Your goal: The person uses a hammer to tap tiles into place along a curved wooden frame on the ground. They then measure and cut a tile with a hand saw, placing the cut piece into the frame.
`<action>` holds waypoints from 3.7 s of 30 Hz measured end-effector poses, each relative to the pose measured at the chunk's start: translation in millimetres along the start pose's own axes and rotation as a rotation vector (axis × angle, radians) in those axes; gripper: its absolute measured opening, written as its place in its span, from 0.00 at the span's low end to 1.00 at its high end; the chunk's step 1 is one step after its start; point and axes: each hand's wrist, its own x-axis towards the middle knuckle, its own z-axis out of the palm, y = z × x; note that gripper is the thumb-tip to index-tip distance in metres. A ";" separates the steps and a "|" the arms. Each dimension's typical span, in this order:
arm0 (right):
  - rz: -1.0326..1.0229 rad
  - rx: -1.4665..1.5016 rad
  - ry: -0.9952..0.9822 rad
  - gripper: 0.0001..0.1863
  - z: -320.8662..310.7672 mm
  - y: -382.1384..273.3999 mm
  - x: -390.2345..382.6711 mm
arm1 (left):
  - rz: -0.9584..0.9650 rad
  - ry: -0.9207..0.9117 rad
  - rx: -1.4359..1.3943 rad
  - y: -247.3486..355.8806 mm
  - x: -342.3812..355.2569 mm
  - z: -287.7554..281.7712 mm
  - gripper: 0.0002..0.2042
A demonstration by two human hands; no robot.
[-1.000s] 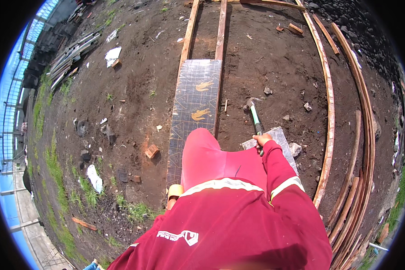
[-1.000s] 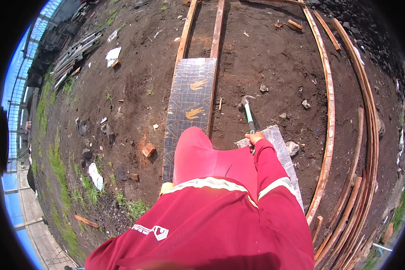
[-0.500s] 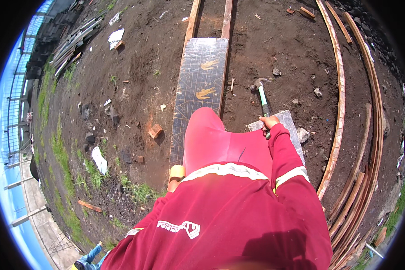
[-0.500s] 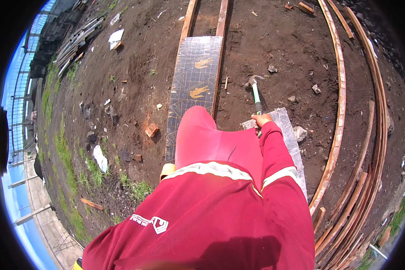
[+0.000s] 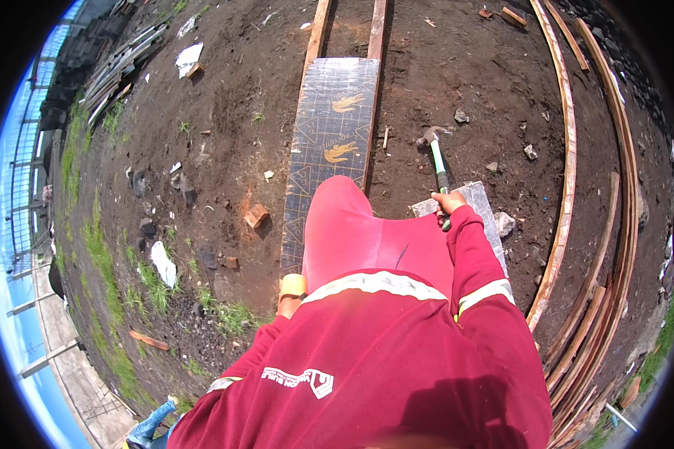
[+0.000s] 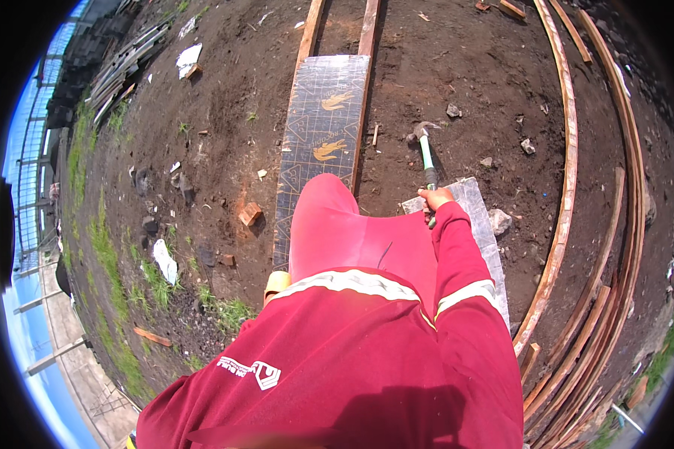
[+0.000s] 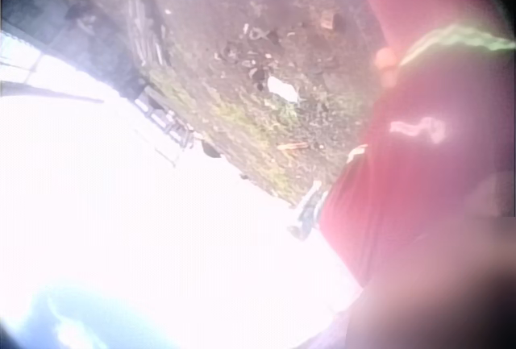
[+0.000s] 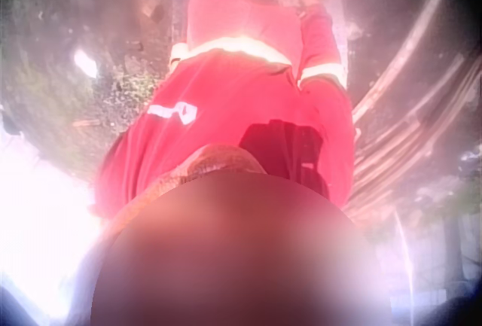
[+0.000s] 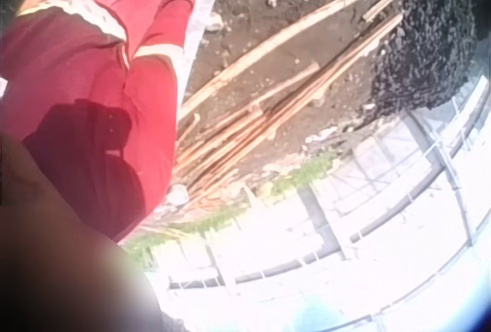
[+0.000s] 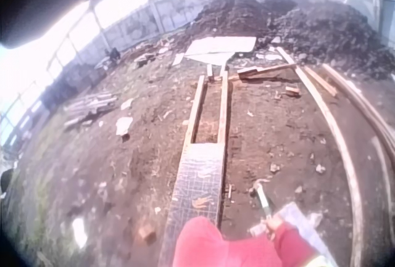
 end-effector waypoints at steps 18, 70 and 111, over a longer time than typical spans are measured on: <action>0.012 -0.048 0.037 0.11 1.0 -6.1 -12.4 | 0.380 -0.098 -0.609 142.7 -166.6 -164.7 0.04; -0.683 -0.694 0.416 0.14 92.4 -106.9 31.8 | 1.091 0.466 -0.382 595.0 157.1 -35.8 0.06; -0.754 -0.838 0.351 0.10 91.2 -122.0 22.1 | 0.536 0.262 0.352 501.1 104.9 -102.3 0.48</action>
